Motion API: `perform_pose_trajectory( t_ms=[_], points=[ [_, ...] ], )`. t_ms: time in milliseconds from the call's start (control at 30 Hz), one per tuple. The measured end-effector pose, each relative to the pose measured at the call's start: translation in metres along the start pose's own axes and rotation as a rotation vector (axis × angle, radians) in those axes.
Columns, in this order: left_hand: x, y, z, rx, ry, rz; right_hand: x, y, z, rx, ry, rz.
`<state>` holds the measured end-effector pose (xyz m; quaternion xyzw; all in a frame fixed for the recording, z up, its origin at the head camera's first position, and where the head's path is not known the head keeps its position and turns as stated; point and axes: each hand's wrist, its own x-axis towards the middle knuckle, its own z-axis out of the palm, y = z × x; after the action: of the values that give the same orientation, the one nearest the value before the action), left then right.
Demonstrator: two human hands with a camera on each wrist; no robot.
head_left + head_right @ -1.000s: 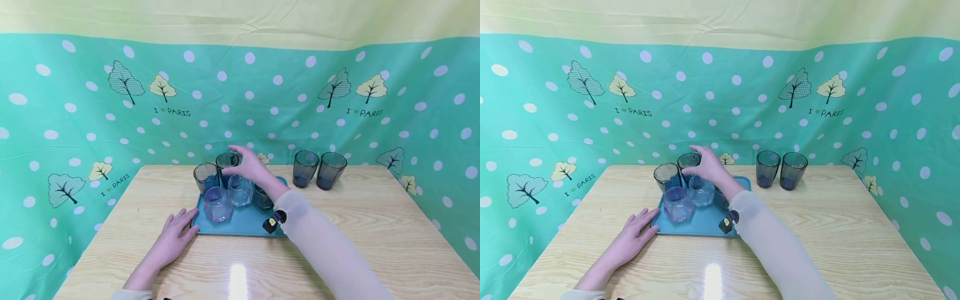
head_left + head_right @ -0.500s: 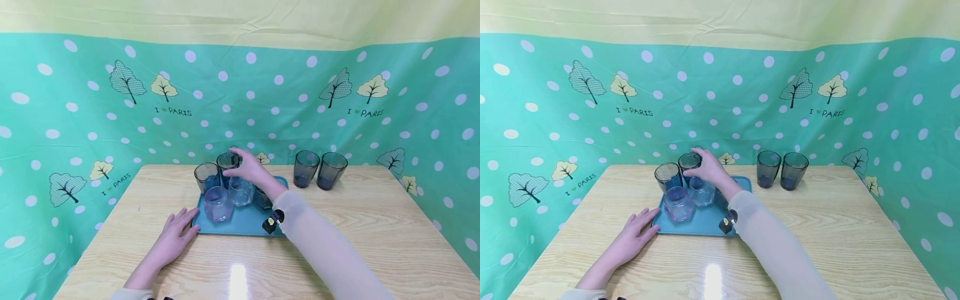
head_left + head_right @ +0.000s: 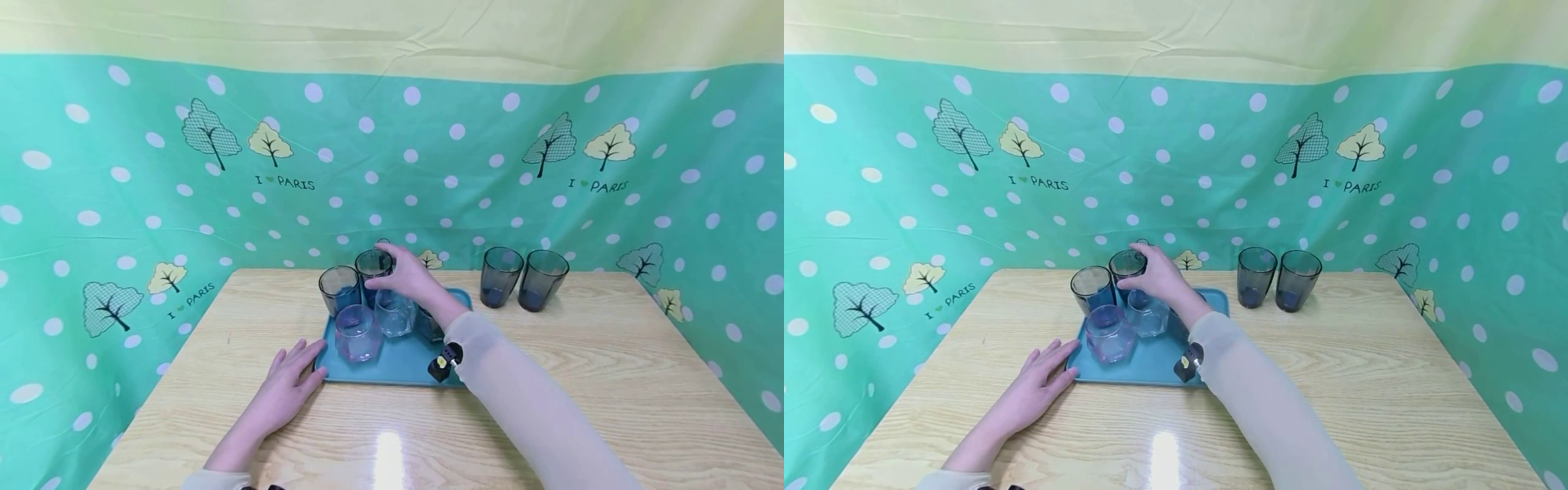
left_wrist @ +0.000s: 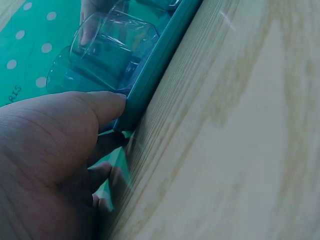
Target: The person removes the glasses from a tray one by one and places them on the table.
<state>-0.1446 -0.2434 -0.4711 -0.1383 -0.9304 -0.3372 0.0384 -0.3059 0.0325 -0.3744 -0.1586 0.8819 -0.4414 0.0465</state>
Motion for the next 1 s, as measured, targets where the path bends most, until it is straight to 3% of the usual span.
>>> perform_pose_trajectory(
  t_ms=[1000],
  points=[
    [-0.0002,-0.0019,0.0,-0.002,-0.004,-0.005,0.0024,0.0033,0.0041,0.046,0.004,0.009]
  ],
)
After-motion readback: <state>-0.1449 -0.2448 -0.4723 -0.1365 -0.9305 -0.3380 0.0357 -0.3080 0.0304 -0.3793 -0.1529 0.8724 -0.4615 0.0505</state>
